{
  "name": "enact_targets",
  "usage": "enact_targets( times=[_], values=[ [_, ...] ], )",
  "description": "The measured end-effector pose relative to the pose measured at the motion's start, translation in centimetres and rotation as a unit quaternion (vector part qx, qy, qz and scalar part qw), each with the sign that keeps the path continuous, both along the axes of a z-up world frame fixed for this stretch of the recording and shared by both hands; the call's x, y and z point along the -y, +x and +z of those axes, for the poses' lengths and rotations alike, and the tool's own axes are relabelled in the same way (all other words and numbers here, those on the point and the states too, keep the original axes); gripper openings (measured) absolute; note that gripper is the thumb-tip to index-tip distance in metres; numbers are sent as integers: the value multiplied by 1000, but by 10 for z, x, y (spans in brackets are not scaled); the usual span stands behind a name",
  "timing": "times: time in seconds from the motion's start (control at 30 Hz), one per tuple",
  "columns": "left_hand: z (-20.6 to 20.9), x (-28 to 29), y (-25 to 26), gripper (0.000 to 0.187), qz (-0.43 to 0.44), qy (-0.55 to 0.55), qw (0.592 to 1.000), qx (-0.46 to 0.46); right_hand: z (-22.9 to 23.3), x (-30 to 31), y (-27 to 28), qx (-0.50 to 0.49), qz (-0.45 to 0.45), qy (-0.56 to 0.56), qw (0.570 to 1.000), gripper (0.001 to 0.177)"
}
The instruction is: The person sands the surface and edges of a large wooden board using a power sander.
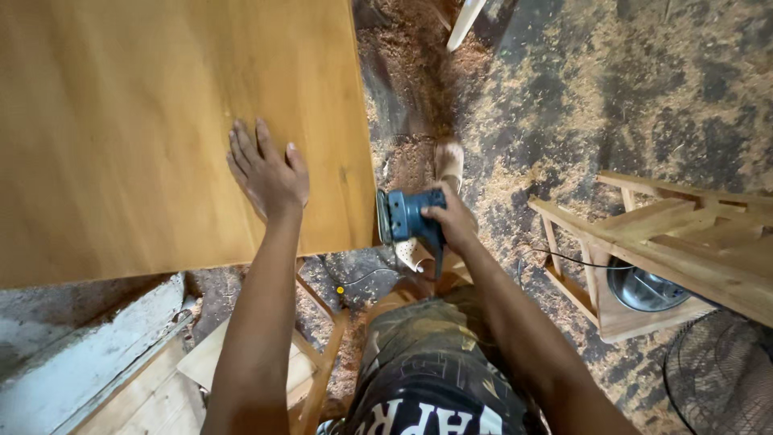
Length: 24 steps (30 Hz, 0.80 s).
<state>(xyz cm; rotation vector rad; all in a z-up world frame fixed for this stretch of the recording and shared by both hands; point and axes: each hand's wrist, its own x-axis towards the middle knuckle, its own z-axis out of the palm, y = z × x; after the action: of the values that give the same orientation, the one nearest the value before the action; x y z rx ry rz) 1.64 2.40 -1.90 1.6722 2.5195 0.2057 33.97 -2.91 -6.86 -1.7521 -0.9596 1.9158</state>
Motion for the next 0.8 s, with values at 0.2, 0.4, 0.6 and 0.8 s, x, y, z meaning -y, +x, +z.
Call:
enact_targets(
  times=[0.2,0.4,0.6,0.8],
  values=[
    [-1,-3,-1,69,-24,11,999,-22,-11,-81,-8,-23,43,111,993,43],
    [4,-7,2,70,-27,2,999,-24,-61,-166,-25,-145,-32,82,986,46],
    [-3,-8,-2,72,-22,-2,1000,-18,-71,-258,-39,-135,-32,115,984,50],
    [-5,-6,0,69,-19,4,1000,-11,-32,-310,-46,-153,-12,151,977,50]
  ],
)
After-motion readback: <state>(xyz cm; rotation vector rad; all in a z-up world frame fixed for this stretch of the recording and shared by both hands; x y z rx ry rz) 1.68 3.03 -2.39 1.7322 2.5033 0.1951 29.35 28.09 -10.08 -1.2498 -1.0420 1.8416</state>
